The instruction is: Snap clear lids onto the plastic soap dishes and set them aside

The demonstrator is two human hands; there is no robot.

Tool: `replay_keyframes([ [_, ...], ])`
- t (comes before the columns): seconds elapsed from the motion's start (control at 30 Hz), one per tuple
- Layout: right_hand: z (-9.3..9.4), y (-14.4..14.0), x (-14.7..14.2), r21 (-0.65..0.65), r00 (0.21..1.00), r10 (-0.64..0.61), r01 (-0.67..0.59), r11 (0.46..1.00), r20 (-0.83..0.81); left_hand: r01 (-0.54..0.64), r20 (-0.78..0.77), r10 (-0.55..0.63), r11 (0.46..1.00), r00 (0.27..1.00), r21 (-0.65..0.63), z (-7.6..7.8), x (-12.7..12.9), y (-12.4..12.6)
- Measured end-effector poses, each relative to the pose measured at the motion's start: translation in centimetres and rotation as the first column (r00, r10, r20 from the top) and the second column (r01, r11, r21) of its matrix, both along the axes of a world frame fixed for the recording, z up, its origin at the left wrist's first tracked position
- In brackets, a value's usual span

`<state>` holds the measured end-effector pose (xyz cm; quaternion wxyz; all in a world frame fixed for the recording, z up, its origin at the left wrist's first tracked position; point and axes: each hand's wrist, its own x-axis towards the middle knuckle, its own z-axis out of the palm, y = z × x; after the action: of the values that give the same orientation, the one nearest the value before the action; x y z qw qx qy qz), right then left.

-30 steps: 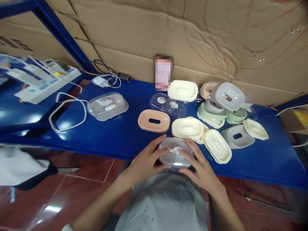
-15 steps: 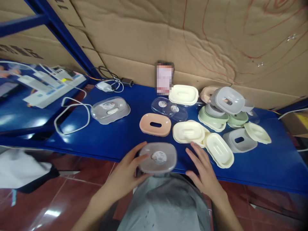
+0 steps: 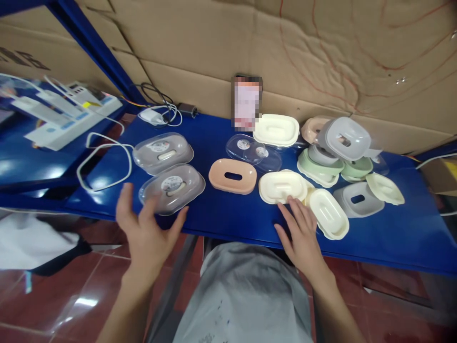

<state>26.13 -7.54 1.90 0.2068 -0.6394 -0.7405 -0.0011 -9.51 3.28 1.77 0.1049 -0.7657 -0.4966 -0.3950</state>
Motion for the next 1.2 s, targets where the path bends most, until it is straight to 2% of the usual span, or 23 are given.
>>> replay_keyframes([
  [0.07,0.2,0.3,-0.2,-0.015,1.000,-0.008,0.008,1.000,0.027,0.140,-0.103,-0.134,0.988,0.986,0.061,0.7,2.2,0.2],
  [0.1,0.3,0.3,-0.3,-0.016,0.999,-0.005,0.006,1.000,0.037,0.211,-0.157,-0.203,0.977,0.967,0.040,1.0,3.3,0.5],
  [0.17,0.4,0.2,-0.3,-0.007,0.999,0.020,-0.020,1.000,0.048,0.284,-0.244,-0.294,0.956,0.924,-0.078,1.3,5.5,1.5],
  [0.23,0.5,-0.2,-0.4,0.005,0.995,0.077,-0.078,0.997,0.056,0.286,-0.283,-0.329,0.941,0.901,-0.183,1.4,7.1,2.6],
  [0.3,0.5,-0.7,-0.4,0.002,0.987,0.148,-0.149,0.989,0.059,0.302,-0.260,-0.355,0.927,0.898,-0.220,1.3,8.1,3.4],
  [0.37,0.6,-1.0,-0.7,-0.017,0.977,0.207,-0.207,0.978,0.043,0.337,-0.173,-0.371,0.921,0.913,-0.195,1.4,8.4,3.4],
  [0.47,0.5,-1.0,-1.1,-0.018,0.954,0.299,-0.300,0.954,-0.024,0.390,-0.006,-0.395,0.909,0.919,-0.151,1.9,8.8,2.0],
  [0.53,0.4,-0.9,-1.1,0.038,0.937,0.336,-0.334,0.942,-0.094,0.436,0.035,-0.436,0.887,0.899,-0.154,2.1,9.1,0.9],
  [0.63,0.0,-0.9,-1.0,0.127,0.933,0.280,-0.257,0.958,-0.227,0.503,-0.042,-0.525,0.834,0.850,-0.226,2.1,9.9,-0.2],
  [0.77,-0.2,-0.8,-0.9,0.076,0.950,0.195,-0.181,0.980,-0.244,0.550,-0.126,-0.607,0.775,0.784,-0.311,1.7,10.6,-0.8],
  [0.87,-0.3,-0.4,-1.2,0.040,0.962,0.158,-0.153,0.987,-0.223,0.568,-0.150,-0.624,0.769,0.767,-0.295,1.3,10.9,-1.1],
  [1.03,-0.8,-0.5,-1.6,0.109,0.971,0.092,-0.069,0.992,-0.222,0.592,-0.104,-0.629,0.766,0.770,-0.249,1.0,10.8,-1.2],
  [1.13,-0.3,-0.6,-1.0,0.097,0.982,0.109,-0.095,0.991,-0.156,0.599,-0.082,-0.646,0.742,0.759,-0.300,1.0,10.6,-1.2],
  [1.2,0.9,0.1,-0.2,0.077,0.980,0.153,-0.144,0.987,-0.126,0.606,-0.058,-0.652,0.730,0.756,-0.314,1.0,10.5,-1.1],
])
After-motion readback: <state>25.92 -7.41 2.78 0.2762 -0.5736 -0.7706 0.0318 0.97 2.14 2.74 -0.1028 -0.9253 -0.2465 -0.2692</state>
